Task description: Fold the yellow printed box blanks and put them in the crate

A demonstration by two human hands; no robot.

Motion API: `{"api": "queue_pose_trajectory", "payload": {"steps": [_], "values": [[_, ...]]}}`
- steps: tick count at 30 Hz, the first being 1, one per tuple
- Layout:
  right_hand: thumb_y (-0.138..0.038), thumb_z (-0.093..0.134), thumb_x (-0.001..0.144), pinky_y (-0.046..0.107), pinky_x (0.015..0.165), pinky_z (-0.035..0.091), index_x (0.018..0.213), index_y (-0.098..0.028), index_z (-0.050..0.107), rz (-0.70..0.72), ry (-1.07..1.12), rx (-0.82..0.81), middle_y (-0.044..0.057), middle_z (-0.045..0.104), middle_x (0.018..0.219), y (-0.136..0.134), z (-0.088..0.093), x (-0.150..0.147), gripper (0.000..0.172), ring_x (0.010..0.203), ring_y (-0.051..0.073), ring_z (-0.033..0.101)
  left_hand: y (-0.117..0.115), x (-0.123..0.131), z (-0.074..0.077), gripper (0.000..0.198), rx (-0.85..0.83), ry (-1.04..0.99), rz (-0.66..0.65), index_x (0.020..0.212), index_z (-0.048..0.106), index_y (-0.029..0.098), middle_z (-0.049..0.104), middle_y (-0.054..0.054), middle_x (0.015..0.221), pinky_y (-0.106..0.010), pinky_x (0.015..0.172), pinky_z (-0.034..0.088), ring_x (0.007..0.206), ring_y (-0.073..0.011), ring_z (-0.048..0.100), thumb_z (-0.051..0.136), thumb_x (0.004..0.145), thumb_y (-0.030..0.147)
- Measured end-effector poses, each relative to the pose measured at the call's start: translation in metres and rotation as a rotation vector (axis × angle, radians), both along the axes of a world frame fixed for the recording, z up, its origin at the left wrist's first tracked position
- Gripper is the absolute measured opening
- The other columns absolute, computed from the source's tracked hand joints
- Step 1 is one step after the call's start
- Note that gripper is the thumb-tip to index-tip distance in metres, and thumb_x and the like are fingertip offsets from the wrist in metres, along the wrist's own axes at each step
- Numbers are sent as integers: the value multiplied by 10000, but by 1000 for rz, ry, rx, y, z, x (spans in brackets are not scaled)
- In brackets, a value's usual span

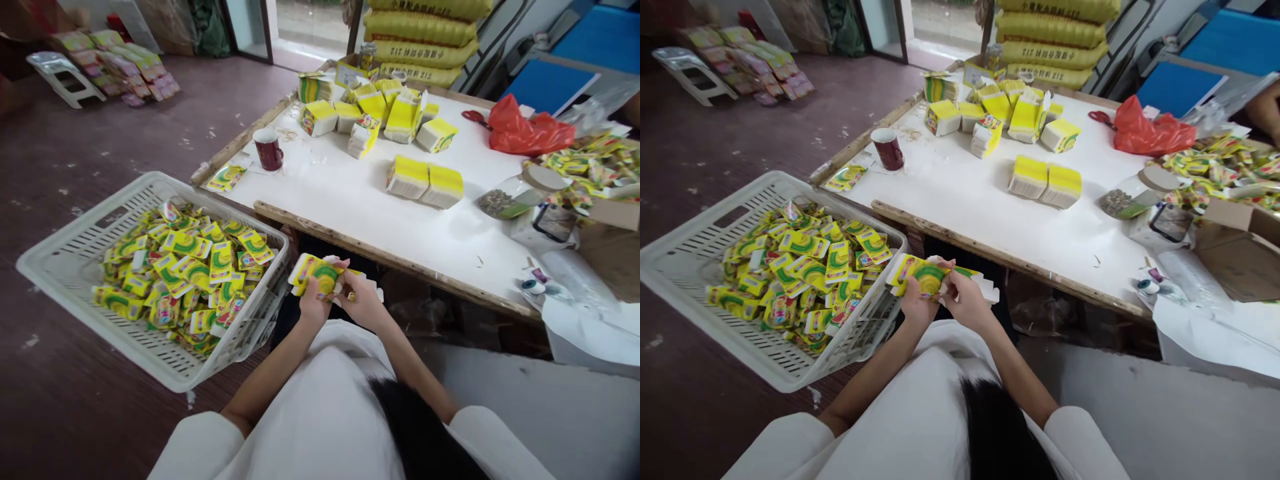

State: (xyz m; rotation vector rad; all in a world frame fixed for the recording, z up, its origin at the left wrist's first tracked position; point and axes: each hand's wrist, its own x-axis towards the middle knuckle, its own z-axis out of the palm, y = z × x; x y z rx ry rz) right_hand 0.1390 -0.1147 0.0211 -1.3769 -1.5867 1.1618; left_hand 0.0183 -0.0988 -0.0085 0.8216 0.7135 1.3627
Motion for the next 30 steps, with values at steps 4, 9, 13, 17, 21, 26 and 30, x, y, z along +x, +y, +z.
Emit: {"api": "queue_pose_trajectory", "payload": {"steps": [4,9,13,17,21,26,30], "values": [[-348,669,763,289,698,431,814,-232,501,23,69,81,-3,550,802,-6,-7,-23,211,738,154,498,6,-2,8,622,-136,-148,164,755,477,222,516,-26,688,-386,761,585,763,-211,643,359,827,828],[-385,740,732,256,618,405,876,-238,460,32,152,-14,-36,477,799,-2,-18,-21,348,678,124,434,5,-10,0,694,-167,-90,157,814,520,222,557,-18,726,-326,713,556,758,-190,627,533,679,903],[-356,761,735,246,603,402,905,-240,447,59,190,-18,-44,470,790,-3,-17,-21,375,669,119,436,6,-15,4,618,-78,-84,199,832,518,220,556,11,749,-259,636,505,694,-139,583,721,634,769],[-279,685,777,264,638,446,950,-236,481,85,188,17,-17,549,812,-7,-14,-25,271,697,136,501,10,-19,9,537,-62,-15,369,752,476,206,457,69,661,-183,517,388,530,-60,411,798,684,630],[-273,655,787,279,685,479,920,-224,555,-39,163,45,5,633,836,-4,-10,-11,174,745,153,569,6,-24,6,607,37,-63,279,945,608,216,602,34,849,-199,675,501,710,-88,572,861,594,642],[-251,637,790,293,677,514,843,-210,648,-110,150,102,2,702,787,4,-1,11,68,722,168,631,2,-30,-4,355,-31,102,239,999,677,194,729,-18,920,-250,801,553,825,-141,688,824,769,420],[-156,589,847,353,734,527,865,-234,737,-199,-120,412,33,733,815,8,7,21,168,786,206,643,8,-55,9,470,169,213,227,1228,589,232,709,-98,1222,-348,969,542,1098,-222,699,752,842,446]]}}
